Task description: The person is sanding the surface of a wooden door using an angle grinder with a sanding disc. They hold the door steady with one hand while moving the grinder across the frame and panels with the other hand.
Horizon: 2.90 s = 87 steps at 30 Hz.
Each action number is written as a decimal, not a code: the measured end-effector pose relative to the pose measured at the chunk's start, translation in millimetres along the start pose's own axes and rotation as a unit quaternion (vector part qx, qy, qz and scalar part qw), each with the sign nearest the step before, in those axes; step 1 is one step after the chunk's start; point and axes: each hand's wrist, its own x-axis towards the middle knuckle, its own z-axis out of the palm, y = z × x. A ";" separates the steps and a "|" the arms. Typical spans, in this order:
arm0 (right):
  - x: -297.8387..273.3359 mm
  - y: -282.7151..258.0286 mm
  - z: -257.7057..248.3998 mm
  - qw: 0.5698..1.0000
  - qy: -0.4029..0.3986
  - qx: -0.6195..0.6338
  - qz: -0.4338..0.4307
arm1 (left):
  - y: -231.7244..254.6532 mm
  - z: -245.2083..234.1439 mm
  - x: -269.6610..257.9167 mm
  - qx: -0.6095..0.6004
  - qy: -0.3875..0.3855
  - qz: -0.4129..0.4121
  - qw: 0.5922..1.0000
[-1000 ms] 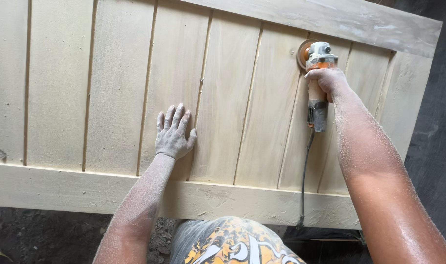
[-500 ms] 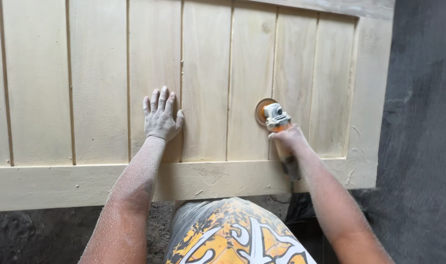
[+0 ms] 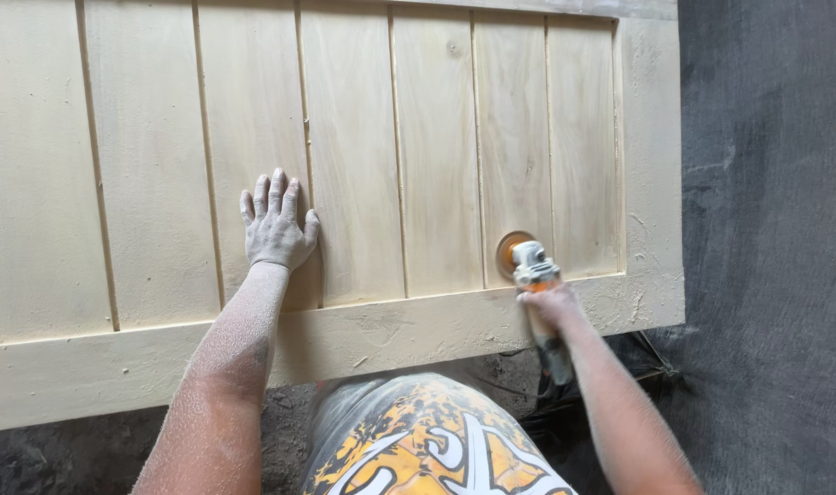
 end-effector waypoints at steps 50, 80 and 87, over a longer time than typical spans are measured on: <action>44.3 -30.6 0.3 0.991 -0.012 -0.113 -0.075 | 5.6 -11.1 4.3 -0.007 -0.004 -0.003 1.000; 199.9 -241.9 -88.2 0.986 -0.002 0.144 -0.083 | 6.1 -16.4 11.1 0.006 -0.052 -0.005 0.999; 117.2 -83.9 -69.9 0.996 0.008 -0.037 -0.077 | 8.8 -18.8 6.8 0.017 -0.019 0.004 1.000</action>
